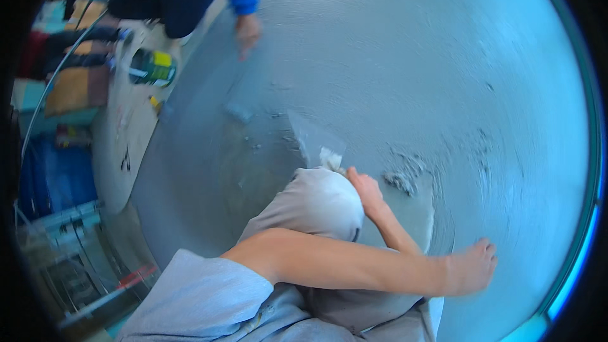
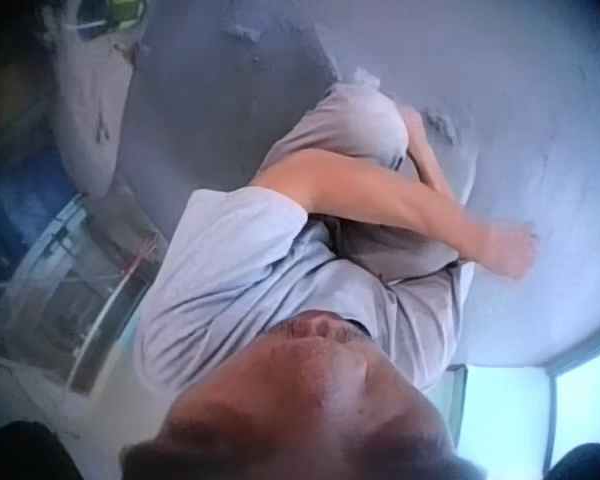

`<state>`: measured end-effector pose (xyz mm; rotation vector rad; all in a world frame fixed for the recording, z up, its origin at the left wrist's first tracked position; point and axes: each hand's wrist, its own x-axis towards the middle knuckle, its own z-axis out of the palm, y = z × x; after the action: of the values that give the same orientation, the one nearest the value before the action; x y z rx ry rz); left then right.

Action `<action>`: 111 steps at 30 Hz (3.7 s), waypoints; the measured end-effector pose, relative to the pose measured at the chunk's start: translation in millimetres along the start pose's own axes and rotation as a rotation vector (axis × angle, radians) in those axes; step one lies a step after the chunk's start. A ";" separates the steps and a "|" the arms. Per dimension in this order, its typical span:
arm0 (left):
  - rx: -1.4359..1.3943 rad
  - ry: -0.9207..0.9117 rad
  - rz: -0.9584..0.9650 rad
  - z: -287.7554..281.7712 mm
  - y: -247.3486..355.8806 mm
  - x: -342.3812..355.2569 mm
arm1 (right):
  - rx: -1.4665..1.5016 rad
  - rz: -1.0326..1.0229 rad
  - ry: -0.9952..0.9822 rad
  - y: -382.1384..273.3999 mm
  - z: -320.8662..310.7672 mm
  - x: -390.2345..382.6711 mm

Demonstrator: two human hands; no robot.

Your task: The person spreads and smooths wet cement across the floor using a trowel. Then, the person places the trowel into a bucket and carries the bucket away.

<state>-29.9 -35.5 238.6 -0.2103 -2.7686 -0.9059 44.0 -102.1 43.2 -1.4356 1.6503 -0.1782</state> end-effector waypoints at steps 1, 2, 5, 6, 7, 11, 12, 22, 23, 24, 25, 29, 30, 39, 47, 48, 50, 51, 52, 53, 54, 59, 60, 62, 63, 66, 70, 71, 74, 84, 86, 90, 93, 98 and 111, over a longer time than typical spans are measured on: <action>-0.038 -0.006 0.016 -2.2 3.6 3.9 | 0.018 0.065 0.030 16.3 0.6 -11.1; -0.058 0.002 -0.004 -12.4 0.4 -4.8 | 0.096 0.005 0.226 21.4 2.2 -11.1; -0.245 0.016 -0.081 -25.5 7.4 -17.7 | 0.316 0.206 0.466 38.3 -12.5 -49.5; -0.281 -0.016 -0.035 -27.4 11.5 -19.6 | 0.467 0.349 0.484 41.7 -22.9 -58.5; -0.306 -0.040 -0.057 -29.1 20.3 -20.9 | 0.490 0.406 0.504 47.1 -27.7 -77.0; -0.475 -0.267 -0.063 -37.6 67.8 -21.7 | 0.568 0.851 0.810 93.2 -14.5 -167.0; -0.492 -0.303 -0.047 -41.3 78.4 -27.7 | 0.490 0.991 0.831 98.8 -13.8 -181.3; -0.741 -0.374 -0.401 -34.7 113.8 -91.4 | 1.033 1.645 1.239 115.2 115.2 -251.0; -0.711 -0.369 -0.460 -28.6 112.3 -94.8 | 1.041 1.683 1.244 107.4 133.0 -261.1; -0.723 -0.401 -0.449 -22.5 116.3 -101.3 | 1.079 1.805 1.242 95.3 152.6 -268.6; -0.696 -0.415 -0.465 -18.9 121.0 -107.2 | 1.106 1.917 1.248 87.7 170.2 -276.6; -0.754 -0.459 -0.488 -13.2 143.3 -108.9 | 1.065 2.323 1.240 78.7 270.4 -316.5; -0.763 -0.483 -0.479 -10.4 149.7 -111.9 | 1.197 2.332 1.294 73.4 291.0 -320.1; -0.870 -0.597 -0.514 17.3 197.5 -120.0 | 1.852 2.264 1.532 82.4 314.9 -297.0; -0.867 -0.340 -0.707 12.6 181.8 -105.4 | 1.088 1.914 1.284 151.9 134.3 -249.7; -0.865 -0.339 -0.711 12.0 179.9 -105.1 | 1.063 1.859 1.229 156.6 122.2 -243.8; -0.839 -0.204 -0.713 11.1 175.9 -105.4 | 0.894 1.786 1.187 156.0 110.0 -226.6; -0.836 -0.200 -0.715 12.3 173.4 -106.9 | 0.731 1.709 1.146 155.5 104.6 -217.7; -0.868 -0.141 -0.733 14.6 172.4 -109.2 | 0.727 1.706 1.143 157.1 104.6 -211.8; -0.898 -0.081 -0.751 15.7 171.7 -110.5 | 0.639 1.609 1.110 158.5 104.6 -206.1; -0.898 -0.075 -0.755 15.2 170.9 -110.5 | 0.552 1.510 1.076 159.7 104.2 -199.9; -0.922 0.192 -0.807 8.4 162.0 -108.1 | 0.418 1.305 0.940 147.3 65.6 -155.5; -0.914 0.200 -0.806 8.2 158.9 -109.0 | 0.347 1.192 0.901 144.4 57.3 -149.5; -0.917 0.194 -0.724 7.2 155.6 -110.4 | 0.271 1.067 0.859 141.0 52.9 -142.7; -0.909 0.206 -0.727 6.9 154.8 -111.1 | 0.173 0.964 0.796 139.1 52.0 -141.1; -0.885 0.143 -0.720 3.2 150.6 -114.2 | -0.003 0.710 0.735 128.5 61.6 -133.3; -0.871 0.095 -0.743 6.3 151.4 -113.0 | -0.105 0.403 0.700 122.3 96.8 -145.0; -0.889 0.084 -0.744 5.1 150.7 -111.9 | -0.122 0.377 0.657 117.7 103.1 -149.4; -0.922 0.090 -0.800 2.9 151.6 -110.4 | -0.250 0.308 0.551 107.7 131.9 -172.3; -0.896 0.073 -0.828 -6.2 150.3 -116.5 | -0.145 0.234 0.423 84.8 139.1 -265.4; -0.927 0.086 -0.842 -5.5 150.8 -118.7 | 0.057 0.538 0.420 78.9 135.6 -271.5; -0.951 0.083 -0.823 -3.4 148.7 -115.3 | 0.202 0.843 0.576 79.9 133.1 -261.8; -0.972 0.082 -0.856 -6.8 142.7 -110.9 | 0.294 1.056 0.920 106.4 118.9 -243.5; -1.001 0.159 -0.830 -11.7 130.5 -109.9 | 0.531 1.639 1.162 192.8 56.7 -227.1; -1.032 0.389 -0.927 -29.8 96.6 -113.5 | 0.290 1.130 0.844 222.4 -63.4 -95.9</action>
<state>104.1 16.4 288.0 1.0395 -1.7080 -2.1951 -167.7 20.8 -9.5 -0.0079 2.7160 -0.3704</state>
